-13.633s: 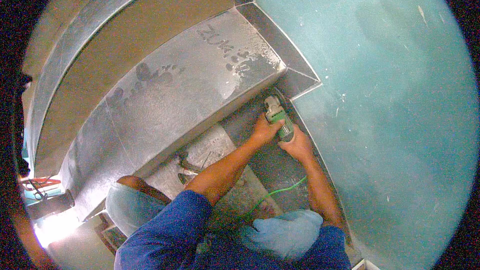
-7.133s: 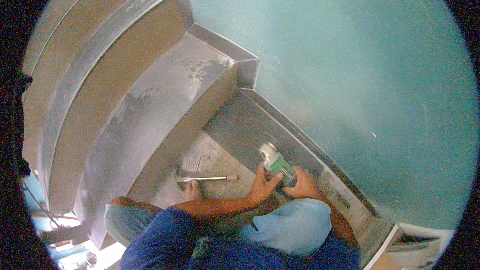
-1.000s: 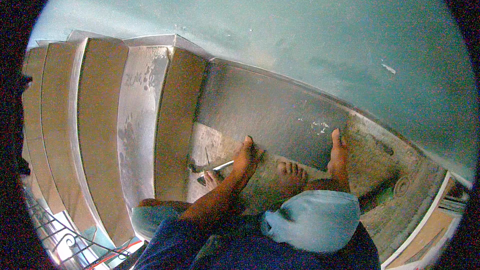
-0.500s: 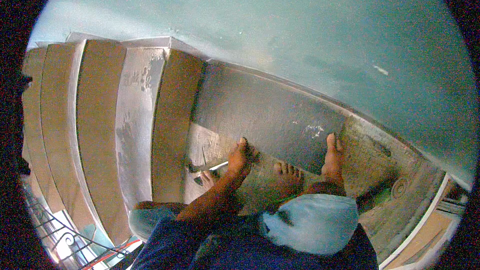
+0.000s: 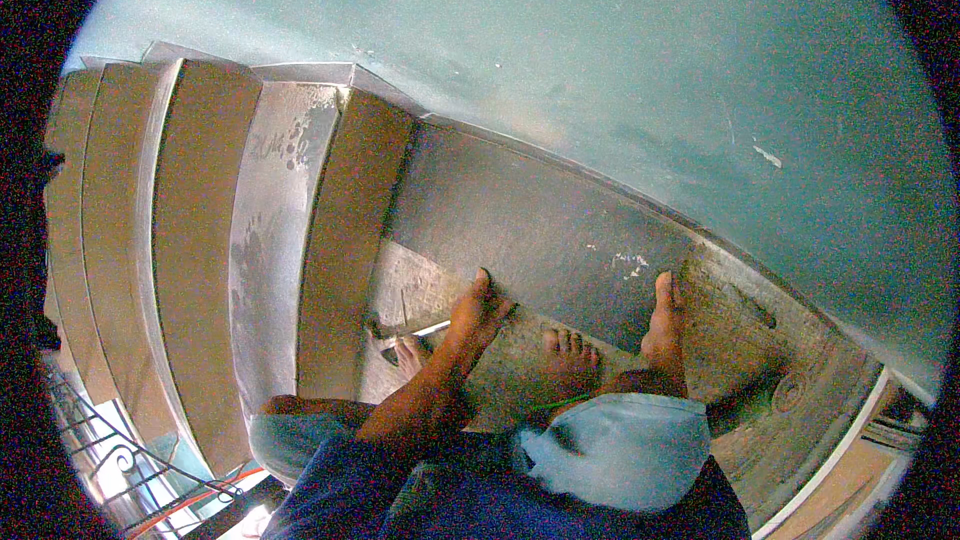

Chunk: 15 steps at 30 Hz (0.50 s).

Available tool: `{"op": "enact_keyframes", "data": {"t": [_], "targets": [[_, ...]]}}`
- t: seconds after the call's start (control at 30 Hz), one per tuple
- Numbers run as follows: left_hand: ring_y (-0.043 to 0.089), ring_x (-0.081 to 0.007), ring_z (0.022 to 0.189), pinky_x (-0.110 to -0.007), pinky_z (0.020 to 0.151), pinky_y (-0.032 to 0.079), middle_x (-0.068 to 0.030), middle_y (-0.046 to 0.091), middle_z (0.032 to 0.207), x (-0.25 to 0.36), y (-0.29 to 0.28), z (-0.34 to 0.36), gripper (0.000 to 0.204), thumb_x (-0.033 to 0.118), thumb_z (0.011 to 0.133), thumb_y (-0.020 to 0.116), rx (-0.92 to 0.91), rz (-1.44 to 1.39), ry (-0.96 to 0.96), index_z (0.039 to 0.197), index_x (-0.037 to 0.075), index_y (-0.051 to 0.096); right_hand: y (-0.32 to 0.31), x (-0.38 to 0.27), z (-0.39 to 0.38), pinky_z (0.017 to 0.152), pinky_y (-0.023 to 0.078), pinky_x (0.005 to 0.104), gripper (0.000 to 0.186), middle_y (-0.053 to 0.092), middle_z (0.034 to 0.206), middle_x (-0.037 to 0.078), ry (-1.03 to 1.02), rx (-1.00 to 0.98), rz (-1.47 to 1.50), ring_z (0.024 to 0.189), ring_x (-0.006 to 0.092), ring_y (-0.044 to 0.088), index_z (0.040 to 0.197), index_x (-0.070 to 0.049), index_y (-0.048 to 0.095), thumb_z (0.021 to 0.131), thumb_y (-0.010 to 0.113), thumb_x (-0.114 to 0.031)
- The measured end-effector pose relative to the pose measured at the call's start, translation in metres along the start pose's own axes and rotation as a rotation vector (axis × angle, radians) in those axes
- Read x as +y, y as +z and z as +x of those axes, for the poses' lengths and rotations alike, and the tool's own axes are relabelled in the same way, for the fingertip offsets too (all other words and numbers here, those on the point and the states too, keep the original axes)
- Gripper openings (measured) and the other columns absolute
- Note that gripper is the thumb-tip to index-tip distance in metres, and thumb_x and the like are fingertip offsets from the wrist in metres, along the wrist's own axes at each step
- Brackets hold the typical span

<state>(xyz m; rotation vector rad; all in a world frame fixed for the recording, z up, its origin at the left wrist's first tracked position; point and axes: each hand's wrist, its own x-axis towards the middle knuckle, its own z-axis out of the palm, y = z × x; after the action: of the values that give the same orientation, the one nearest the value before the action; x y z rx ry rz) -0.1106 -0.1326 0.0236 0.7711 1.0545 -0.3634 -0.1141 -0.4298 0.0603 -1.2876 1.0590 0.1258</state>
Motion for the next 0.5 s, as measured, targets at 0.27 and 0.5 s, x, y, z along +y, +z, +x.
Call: {"op": "enact_keyframes", "data": {"t": [0.27,0.5], "targets": [[0.051,-0.0228,0.083,-0.046,0.082,0.05,-0.0063,0.05,0.096,-0.002,-0.011,0.006,0.037,0.036,0.094,0.06,-0.058,0.144,0.037,0.112,0.005,0.051,0.007,-0.021,-0.025,0.106,0.034,0.0415,0.068,0.051,0.136,0.013,0.004,0.001,-0.159,0.123,0.0298,0.047,0.136,-0.003,0.047,0.093,0.049,-0.056],[0.051,-0.0223,0.082,-0.046,0.081,0.05,-0.0057,0.048,0.089,-0.001,-0.003,-0.001,0.032,0.035,0.096,0.057,-0.033,0.023,0.06,0.107,0.005,0.052,0.004,-0.006,-0.011,0.106,0.033,0.0398,0.067,0.052,0.134,0.014,-0.191,-0.03,-0.224,0.121,0.0284,0.049,0.135,-0.001,0.049,0.094,0.049,-0.054]]}}
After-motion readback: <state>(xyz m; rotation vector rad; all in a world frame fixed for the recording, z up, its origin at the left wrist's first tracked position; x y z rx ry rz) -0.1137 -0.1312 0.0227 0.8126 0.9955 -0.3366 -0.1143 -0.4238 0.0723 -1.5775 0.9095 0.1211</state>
